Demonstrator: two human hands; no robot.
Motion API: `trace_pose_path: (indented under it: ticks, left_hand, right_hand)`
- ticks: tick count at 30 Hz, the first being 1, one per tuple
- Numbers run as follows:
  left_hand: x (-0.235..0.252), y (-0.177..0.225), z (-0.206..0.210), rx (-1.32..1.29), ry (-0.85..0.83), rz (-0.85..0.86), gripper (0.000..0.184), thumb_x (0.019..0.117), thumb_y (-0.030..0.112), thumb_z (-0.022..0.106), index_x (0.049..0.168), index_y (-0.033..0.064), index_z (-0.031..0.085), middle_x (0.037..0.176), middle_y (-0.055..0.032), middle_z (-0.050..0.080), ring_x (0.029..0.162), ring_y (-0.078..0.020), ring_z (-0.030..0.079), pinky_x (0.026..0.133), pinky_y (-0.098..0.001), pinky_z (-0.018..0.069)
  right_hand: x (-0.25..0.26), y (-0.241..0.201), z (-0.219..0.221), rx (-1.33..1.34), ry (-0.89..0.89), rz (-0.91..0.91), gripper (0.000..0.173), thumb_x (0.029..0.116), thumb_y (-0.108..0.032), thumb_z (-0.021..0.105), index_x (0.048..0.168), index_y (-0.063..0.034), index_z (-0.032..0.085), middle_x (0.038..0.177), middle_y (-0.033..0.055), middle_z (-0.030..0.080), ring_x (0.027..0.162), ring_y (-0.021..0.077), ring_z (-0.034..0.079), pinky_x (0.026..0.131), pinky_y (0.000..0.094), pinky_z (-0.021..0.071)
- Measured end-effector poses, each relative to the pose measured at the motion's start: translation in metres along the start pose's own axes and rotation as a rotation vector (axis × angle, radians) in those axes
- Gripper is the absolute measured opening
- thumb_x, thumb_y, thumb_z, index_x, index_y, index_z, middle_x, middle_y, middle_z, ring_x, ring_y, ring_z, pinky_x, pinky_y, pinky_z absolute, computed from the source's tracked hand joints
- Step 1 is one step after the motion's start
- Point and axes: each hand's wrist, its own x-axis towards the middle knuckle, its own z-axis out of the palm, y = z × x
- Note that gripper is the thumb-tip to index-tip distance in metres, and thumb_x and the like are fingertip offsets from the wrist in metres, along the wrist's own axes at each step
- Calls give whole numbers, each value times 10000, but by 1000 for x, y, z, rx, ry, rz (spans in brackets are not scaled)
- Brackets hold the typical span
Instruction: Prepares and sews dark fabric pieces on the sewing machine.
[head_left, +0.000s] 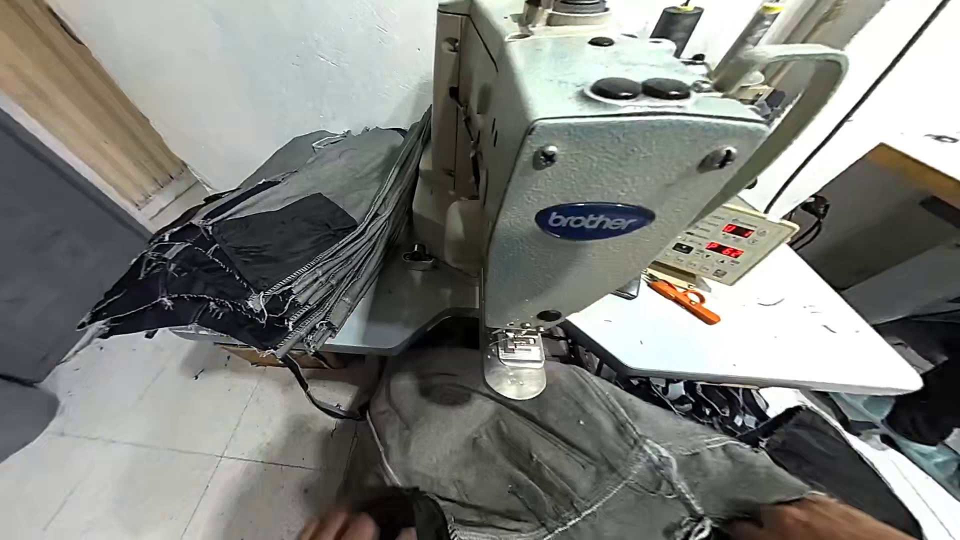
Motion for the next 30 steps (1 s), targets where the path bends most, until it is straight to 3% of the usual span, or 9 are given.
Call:
trace_pose_path:
  ticks: [3, 6, 9, 12, 15, 18, 21, 26, 30]
  left_hand:
    - [32, 16, 0, 12, -40, 106, 132, 921, 151, 708, 996, 52, 752, 1045, -224, 733, 1103, -462, 674, 1056, -640, 444]
    - [51, 28, 15, 82, -28, 196, 252, 894, 94, 670, 1122, 97, 777, 693, -92, 688, 664, -282, 705, 732, -441, 586]
    - [74, 16, 1, -91, 41, 31, 176, 824, 86, 733, 983, 106, 806, 780, -124, 742, 721, -324, 735, 642, -503, 595]
    - [94, 1, -16, -206, 160, -79, 177, 949, 200, 627, 992, 137, 786, 1044, -147, 720, 1001, -310, 692, 823, -467, 575]
    - [100, 23, -28, -459, 135, -171, 222, 992, 124, 590, 1000, -49, 728, 846, -153, 739, 766, -166, 719, 714, -320, 576]
    - [104, 43, -26, -786, -50, -278, 258, 1019, 107, 554, 1021, -116, 684, 828, -171, 709, 778, -131, 685, 756, -305, 549]
    - [130, 20, 19, -947, -87, -549, 349, 1033, 257, 514, 1112, -28, 700, 986, -89, 713, 943, -105, 675, 895, -360, 553]
    - [219, -21, 52, -833, 11, -663, 280, 1073, 194, 517, 1178, -30, 649, 1053, -175, 682, 988, -233, 646, 924, -454, 510]
    - [242, -21, 31, -625, -244, -554, 299, 1043, 37, 517, 1290, -117, 585, 1279, -293, 619, 1221, -345, 589, 1080, -452, 434]
  right_hand:
    - [7, -15, -8, 74, 420, -261, 410, 898, -221, 776, 1209, 17, 655, 937, 279, 691, 836, 502, 691, 687, 660, 546]
    - [52, -15, 12, 110, 624, -455, 511, 799, -214, 857, 1205, 8, 641, 1180, 299, 633, 1077, 500, 633, 860, 604, 541]
    - [93, 11, 43, 242, 642, -567, 585, 898, -362, 760, 1401, -101, 612, 1487, 224, 528, 1404, 442, 467, 1136, 612, 393]
    - [114, 21, 46, 425, 1008, -620, 251, 1024, -229, 526, 1133, -135, 732, 1135, 17, 757, 1203, 138, 662, 1156, 442, 420]
    - [58, 10, 3, 654, 1025, -661, 339, 1065, -257, 494, 920, 18, 628, 751, 93, 645, 745, -4, 606, 722, 168, 478]
    - [2, 17, -27, 633, 872, -511, 511, 1096, -330, 456, 842, 91, 597, 666, 159, 590, 630, 70, 568, 608, 249, 458]
    - [64, 36, -18, 528, 822, -221, 530, 1071, -386, 467, 818, 39, 658, 634, 150, 591, 574, 245, 585, 543, 469, 459]
    - [175, 58, -51, 353, 1212, -66, 508, 1022, -368, 511, 719, 24, 623, 535, 115, 511, 492, 296, 561, 477, 495, 431]
    - [189, 81, -50, 235, 1286, -78, 580, 1019, -440, 449, 673, -5, 613, 511, 102, 503, 463, 271, 560, 437, 460, 425]
